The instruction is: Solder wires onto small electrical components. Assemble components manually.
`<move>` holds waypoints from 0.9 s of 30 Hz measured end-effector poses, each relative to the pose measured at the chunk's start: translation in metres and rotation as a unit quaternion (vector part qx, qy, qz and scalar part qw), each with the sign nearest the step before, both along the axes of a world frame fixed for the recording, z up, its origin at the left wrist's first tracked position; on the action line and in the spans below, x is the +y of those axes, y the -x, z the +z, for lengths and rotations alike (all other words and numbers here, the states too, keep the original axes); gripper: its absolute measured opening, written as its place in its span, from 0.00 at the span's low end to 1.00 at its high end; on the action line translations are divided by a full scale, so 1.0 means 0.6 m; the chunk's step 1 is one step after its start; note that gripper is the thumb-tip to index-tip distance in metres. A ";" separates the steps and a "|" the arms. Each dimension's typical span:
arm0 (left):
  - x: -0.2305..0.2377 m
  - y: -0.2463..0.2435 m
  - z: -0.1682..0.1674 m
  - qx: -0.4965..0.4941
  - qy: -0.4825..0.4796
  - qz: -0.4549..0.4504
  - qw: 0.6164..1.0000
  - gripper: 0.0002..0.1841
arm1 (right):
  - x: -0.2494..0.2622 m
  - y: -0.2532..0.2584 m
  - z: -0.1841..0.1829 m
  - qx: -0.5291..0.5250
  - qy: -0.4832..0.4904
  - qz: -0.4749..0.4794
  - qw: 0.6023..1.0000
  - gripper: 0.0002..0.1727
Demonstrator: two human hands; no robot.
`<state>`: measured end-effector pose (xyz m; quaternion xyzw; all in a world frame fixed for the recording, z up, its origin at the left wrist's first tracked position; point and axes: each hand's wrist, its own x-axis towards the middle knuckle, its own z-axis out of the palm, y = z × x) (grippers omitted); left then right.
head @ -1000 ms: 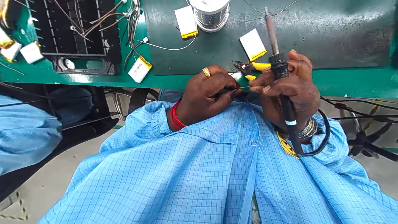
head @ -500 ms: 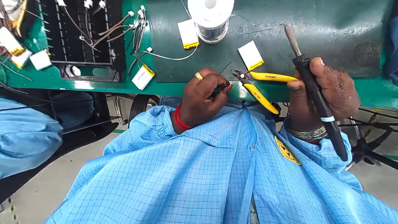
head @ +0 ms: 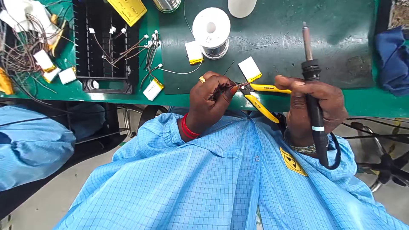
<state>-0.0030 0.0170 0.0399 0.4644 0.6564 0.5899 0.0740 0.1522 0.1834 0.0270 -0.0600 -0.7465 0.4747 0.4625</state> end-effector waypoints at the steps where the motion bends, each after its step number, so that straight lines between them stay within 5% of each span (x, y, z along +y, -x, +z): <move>1: 0.001 -0.001 0.001 0.000 0.001 -0.005 1.000 0.06 | -0.004 0.004 0.005 0.001 0.006 0.025 1.000 0.08; 3: 0.002 -0.004 0.003 0.004 0.000 -0.015 1.000 0.06 | -0.012 0.013 0.014 -0.005 0.017 0.053 0.998 0.03; 8: 0.006 -0.009 0.005 0.017 -0.003 -0.039 0.999 0.06 | -0.021 0.033 0.024 -0.020 0.051 0.095 0.994 0.13; 16: 0.008 -0.007 0.001 0.039 0.007 -0.080 0.996 0.08 | -0.012 0.028 0.005 -0.046 -0.013 0.057 0.997 0.06; 20: 0.010 0.003 0.011 0.064 -0.004 -0.064 0.996 0.07 | -0.001 0.017 -0.010 -0.034 -0.074 0.001 0.997 0.04; 27: 0.033 0.084 0.084 0.130 0.018 0.040 0.991 0.07 | 0.009 -0.008 -0.048 0.001 -0.030 -0.076 0.997 0.05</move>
